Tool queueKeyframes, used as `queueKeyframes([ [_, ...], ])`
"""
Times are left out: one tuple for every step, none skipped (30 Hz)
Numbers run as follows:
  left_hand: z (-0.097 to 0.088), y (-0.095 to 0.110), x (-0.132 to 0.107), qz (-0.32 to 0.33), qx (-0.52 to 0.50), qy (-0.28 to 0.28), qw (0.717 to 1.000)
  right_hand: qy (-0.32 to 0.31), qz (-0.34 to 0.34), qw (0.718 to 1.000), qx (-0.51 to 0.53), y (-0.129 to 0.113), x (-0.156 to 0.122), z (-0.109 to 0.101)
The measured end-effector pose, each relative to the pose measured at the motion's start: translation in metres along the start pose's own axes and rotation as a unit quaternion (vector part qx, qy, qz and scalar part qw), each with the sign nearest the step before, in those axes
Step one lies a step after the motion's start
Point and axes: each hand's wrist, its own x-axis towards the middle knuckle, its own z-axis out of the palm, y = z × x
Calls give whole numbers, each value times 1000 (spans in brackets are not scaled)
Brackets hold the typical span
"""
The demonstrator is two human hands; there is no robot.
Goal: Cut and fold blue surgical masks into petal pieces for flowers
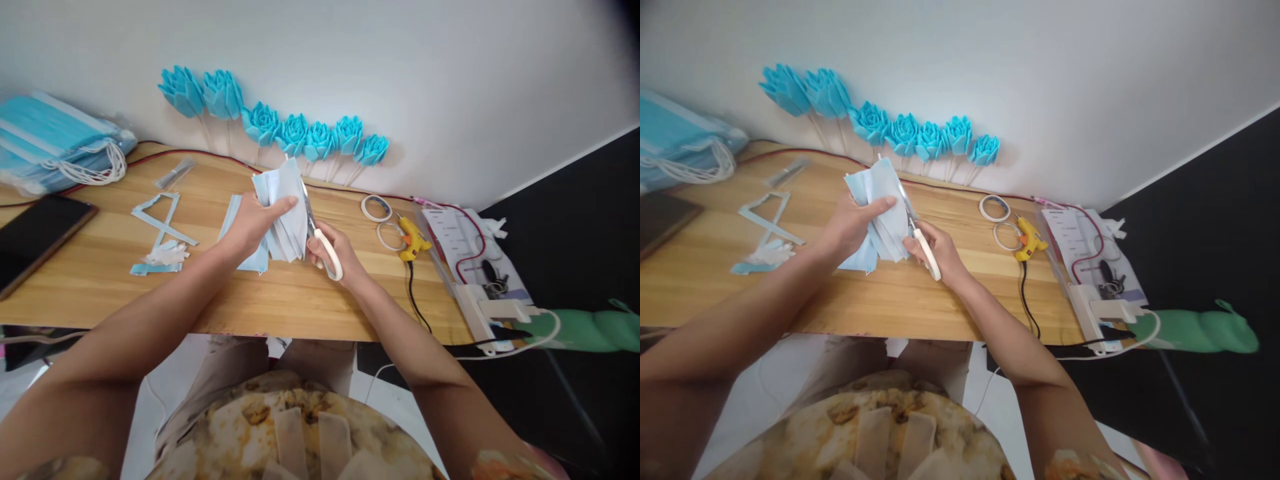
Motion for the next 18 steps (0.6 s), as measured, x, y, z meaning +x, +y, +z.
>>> queueKeyframes([
  [0, 0, -1, 1, -1, -4, 1000, -3, -5, 1000, -7, -1, 0, 0],
  [1, 0, -1, 3, -1, -8, 1000, -5, -11, 1000, -14, -2, -1, 0],
  [1, 0, -2, 4, -1, -11, 1000, -8, -16, 1000, -18, -2, -1, 0],
  [1, -1, -3, 5, 0, -14, 1000, -10, -20, 1000, -19, -2, -1, 0],
  [2, -1, -3, 5, 2, -15, 1000, -11, -21, 1000, -19, -2, -1, -1],
  [2, -1, -4, 6, 4, -16, 1000, -10, -22, 1000, -19, -2, -1, -1],
  [2, -1, -4, 6, 6, -19, 1000, -8, -21, 1000, -19, -2, -1, 0],
  [3, 0, -5, 6, 9, -25, 1000, -6, -21, 1000, -19, -2, -1, 0],
  [3, 0, -6, 3, 13, -31, 999, -5, -21, 1000, -20, -2, -1, 0],
  [3, 1, -7, -2, 18, -38, 999, -4, -21, 1000, -21, -2, -1, -1],
  [4, 1, -8, -9, 24, -45, 999, -5, -21, 1000, -22, -2, -1, -1],
  [4, 1, -9, -16, 29, -49, 998, -5, -21, 1000, -21, -3, -1, -1],
  [4, 1, -9, -21, 33, -52, 998, -4, -23, 1000, -21, -3, -1, -1],
  [4, 1, -10, -24, 34, -53, 998, 0, -26, 999, -23, -4, -1, -1],
  [4, 0, -10, -24, 32, -54, 998, 5, -30, 999, -27, -5, -1, -1],
  [4, -1, -10, -23, 27, -54, 998, 12, -35, 999, -30, -5, -1, -1],
  [3, -2, -9, -21, 21, -54, 998, 18, -40, 998, -34, -5, -1, -2],
  [3, -3, -9, -18, 13, -54, 998, 21, -44, 998, -36, -6, 0, -2],
])
